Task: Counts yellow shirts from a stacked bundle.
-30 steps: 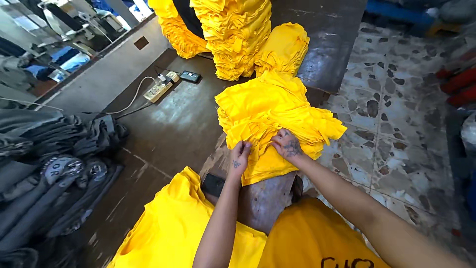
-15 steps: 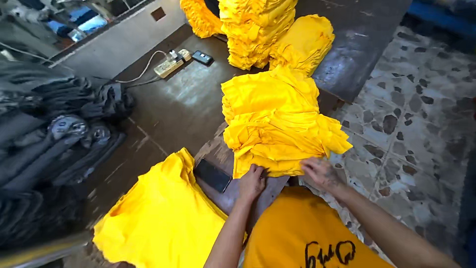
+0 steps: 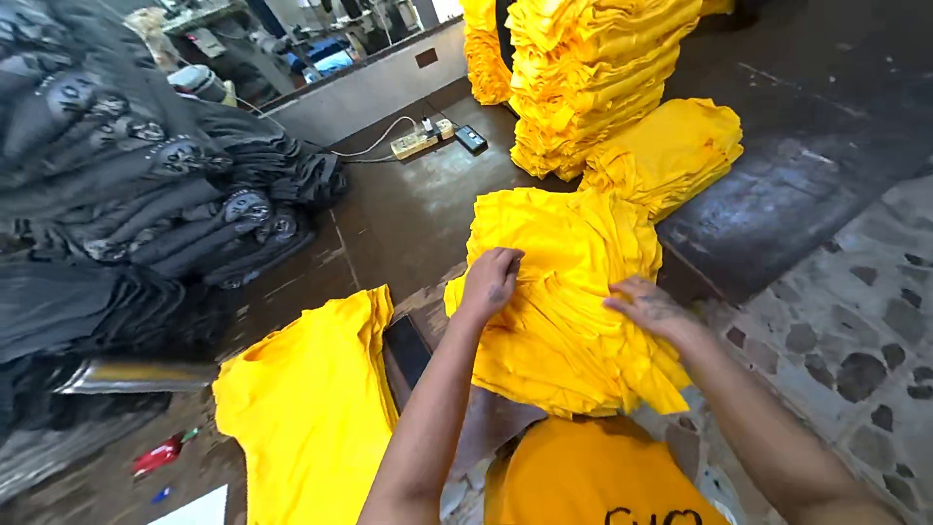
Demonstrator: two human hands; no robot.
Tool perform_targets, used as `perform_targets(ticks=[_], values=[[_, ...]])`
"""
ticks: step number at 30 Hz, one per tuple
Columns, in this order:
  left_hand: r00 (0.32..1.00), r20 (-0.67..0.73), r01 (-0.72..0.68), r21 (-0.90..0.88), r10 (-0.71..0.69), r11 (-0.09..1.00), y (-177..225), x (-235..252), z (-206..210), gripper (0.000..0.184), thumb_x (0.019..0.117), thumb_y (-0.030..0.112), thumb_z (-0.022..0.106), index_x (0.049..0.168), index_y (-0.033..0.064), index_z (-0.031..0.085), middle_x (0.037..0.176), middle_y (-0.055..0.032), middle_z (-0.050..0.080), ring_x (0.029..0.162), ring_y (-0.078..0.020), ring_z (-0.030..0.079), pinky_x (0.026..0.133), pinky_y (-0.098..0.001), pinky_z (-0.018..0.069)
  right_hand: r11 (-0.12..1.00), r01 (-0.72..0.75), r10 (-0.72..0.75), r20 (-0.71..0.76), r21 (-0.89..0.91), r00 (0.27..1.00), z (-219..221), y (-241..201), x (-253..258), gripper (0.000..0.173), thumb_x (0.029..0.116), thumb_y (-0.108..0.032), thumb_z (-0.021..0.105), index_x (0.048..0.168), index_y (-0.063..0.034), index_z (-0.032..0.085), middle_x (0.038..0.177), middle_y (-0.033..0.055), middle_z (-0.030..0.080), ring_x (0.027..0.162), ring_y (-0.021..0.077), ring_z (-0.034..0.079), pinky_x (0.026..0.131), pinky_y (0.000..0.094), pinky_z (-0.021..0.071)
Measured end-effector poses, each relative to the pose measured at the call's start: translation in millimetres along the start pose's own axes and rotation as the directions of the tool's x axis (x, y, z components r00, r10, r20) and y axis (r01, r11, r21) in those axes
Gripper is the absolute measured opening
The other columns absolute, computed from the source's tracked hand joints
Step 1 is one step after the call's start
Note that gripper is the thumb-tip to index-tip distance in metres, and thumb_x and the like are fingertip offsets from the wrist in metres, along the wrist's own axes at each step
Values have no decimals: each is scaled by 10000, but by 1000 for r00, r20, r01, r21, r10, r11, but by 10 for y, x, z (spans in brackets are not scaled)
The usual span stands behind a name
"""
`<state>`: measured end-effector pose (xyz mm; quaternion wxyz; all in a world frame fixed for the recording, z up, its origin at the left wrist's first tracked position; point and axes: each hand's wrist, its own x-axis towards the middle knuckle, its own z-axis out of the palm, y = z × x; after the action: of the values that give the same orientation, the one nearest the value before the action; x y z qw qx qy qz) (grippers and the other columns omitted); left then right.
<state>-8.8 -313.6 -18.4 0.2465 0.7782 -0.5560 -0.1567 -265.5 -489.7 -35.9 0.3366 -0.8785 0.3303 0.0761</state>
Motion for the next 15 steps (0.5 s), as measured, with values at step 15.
perform_targets(ticks=[15], values=[[817,101,567,44,-568,823,659,-1100,-357,351,1072,143,437,1353,37,618,1196,-234,681,1119,-413,658,950,-623,499,846,533,-505,-339,-11,794,49,-26,-417,485,996,-472,570,1085,-32,751,1364,283,602,1295,488,553,1105,710,336]])
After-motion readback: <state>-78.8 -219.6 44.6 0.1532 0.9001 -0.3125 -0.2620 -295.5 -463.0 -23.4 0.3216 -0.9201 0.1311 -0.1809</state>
